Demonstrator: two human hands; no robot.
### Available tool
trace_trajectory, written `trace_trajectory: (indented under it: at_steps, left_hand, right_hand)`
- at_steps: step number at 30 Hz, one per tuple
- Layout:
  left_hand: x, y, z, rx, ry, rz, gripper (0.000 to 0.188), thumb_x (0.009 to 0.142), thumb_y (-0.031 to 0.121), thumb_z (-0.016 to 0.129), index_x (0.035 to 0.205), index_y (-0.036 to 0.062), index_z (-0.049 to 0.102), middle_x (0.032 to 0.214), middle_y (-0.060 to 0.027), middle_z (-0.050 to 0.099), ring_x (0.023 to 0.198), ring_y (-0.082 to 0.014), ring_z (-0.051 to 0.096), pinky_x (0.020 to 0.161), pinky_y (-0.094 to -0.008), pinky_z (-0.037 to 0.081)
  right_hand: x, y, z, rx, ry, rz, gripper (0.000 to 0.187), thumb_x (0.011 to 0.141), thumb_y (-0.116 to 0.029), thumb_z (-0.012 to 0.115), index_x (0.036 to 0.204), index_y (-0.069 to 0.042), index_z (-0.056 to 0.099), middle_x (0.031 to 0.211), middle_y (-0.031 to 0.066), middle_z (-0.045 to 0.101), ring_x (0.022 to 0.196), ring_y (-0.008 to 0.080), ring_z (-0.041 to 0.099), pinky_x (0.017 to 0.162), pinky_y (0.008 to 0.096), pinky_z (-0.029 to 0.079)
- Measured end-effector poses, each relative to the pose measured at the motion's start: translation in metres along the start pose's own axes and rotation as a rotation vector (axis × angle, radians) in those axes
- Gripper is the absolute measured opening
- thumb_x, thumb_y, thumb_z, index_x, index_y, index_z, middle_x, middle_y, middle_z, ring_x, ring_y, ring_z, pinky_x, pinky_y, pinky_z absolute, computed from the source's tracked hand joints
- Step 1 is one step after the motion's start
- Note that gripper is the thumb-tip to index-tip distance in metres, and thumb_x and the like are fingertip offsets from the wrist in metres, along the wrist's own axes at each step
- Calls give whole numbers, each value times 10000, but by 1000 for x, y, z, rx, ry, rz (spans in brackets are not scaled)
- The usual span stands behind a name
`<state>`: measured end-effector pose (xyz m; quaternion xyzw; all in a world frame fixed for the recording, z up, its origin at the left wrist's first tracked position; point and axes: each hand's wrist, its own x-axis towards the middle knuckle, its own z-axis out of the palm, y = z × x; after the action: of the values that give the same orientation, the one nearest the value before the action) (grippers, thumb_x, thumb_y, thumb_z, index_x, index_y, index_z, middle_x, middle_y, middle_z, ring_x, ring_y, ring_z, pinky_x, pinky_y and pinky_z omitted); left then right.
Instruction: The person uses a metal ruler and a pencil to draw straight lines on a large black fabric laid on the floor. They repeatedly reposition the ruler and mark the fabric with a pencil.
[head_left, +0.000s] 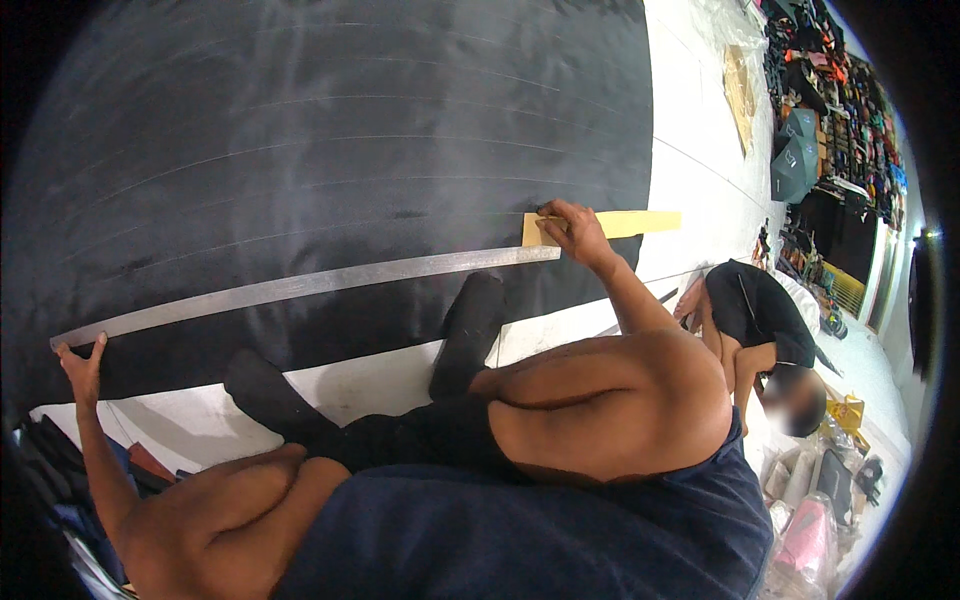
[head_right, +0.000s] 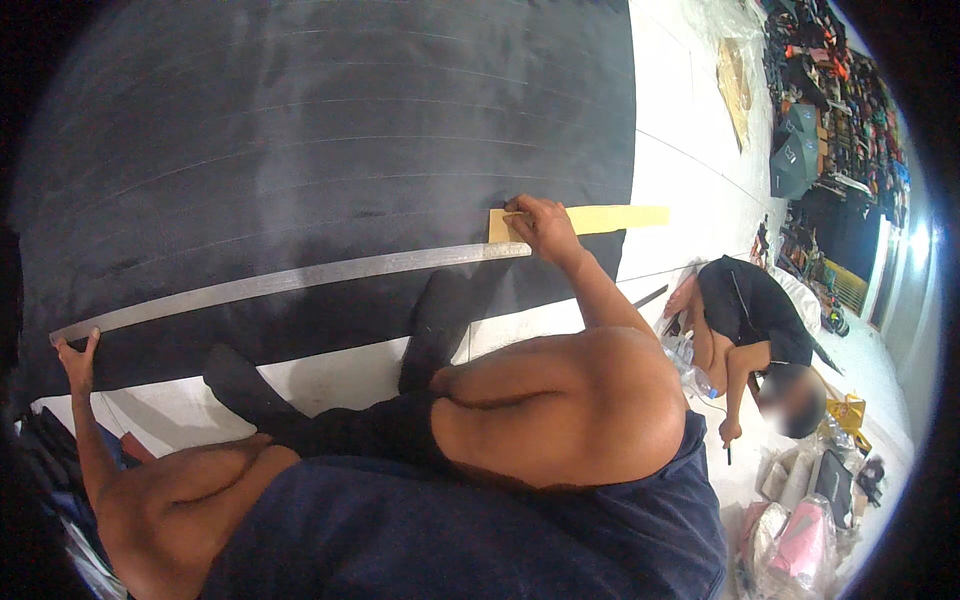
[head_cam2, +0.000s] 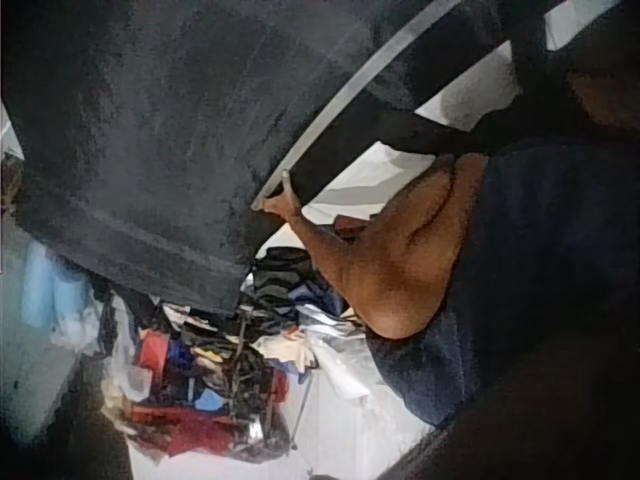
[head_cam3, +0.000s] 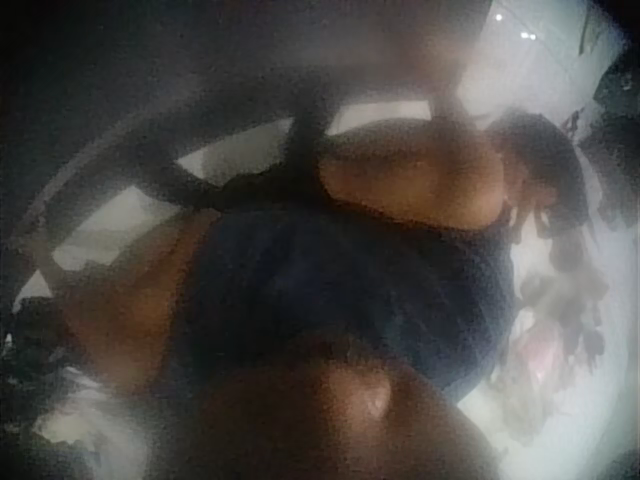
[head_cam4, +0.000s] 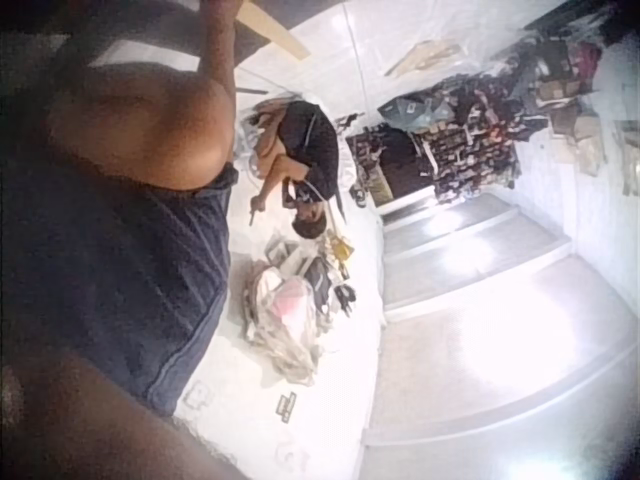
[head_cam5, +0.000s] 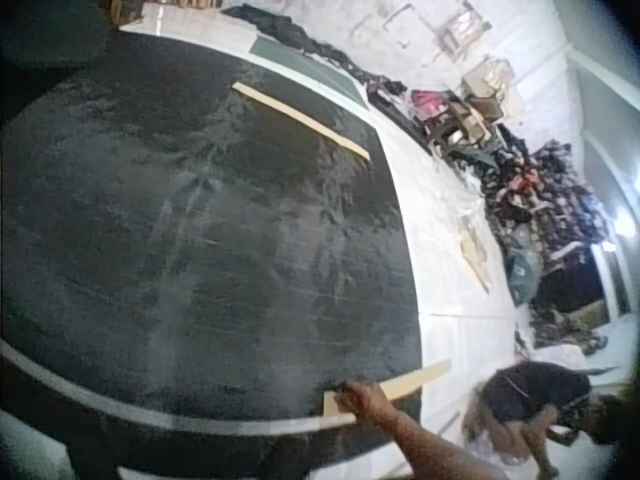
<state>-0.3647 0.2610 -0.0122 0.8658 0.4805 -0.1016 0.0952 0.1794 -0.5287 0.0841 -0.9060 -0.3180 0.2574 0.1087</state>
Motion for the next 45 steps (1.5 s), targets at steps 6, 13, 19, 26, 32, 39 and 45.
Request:
trace_trajectory:
  at_steps: [6,13,19,26,32,39,45]
  left_hand:
    - [3,-4,0,69,9,-27,1132,778,588,792,1443,-187,303,1503,-352,328,1439,-440,296,1194,-472,243]
    - [-6,16,-7,76,-32,0,1118,791,604,773,1434,-187,313,1478,-348,345,1408,-443,330,1179,-483,269]
    - [-3,14,-8,115,10,-6,1091,804,604,760,1425,-183,327,1460,-340,368,1399,-438,340,1181,-476,264]
    - [-8,12,-9,144,7,-19,1108,795,603,768,1431,-186,321,1466,-336,372,1405,-439,336,1182,-474,264]
    - [-5,26,-21,60,-79,1,1102,780,583,790,1428,-184,335,1457,-343,387,1384,-440,368,1169,-477,285]
    - [-12,58,-30,57,-78,-20,1048,733,521,854,1379,-165,396,1387,-334,452,1352,-429,407,1146,-468,322]
    - [-20,48,-32,-100,-65,-8,1029,699,486,889,1349,-157,416,1388,-311,429,1341,-409,413,1138,-460,330]
  right_hand:
    - [4,-7,-7,33,-37,22,185,929,-190,676,1036,-40,664,1021,148,734,938,376,690,826,444,537]
    - [4,-8,-10,97,-42,69,214,918,-201,698,1049,-34,673,1005,165,730,923,370,701,807,412,545]
    - [2,-4,-8,83,-32,48,229,926,-231,696,1046,-37,676,988,160,733,905,353,708,780,414,548]
    - [7,-8,-7,21,-22,42,208,894,-233,713,1007,-64,672,961,141,730,907,372,687,790,452,538]
    - [6,1,-9,41,-39,17,198,902,-215,712,1016,-61,662,1001,131,729,921,364,687,790,436,539]
    - [17,12,-18,130,-40,109,232,912,-194,713,1086,-52,654,1017,153,715,932,325,684,822,400,530]
    - [81,-2,-54,-331,292,16,300,889,-219,702,1132,-57,634,1151,148,644,1088,367,586,945,444,455]
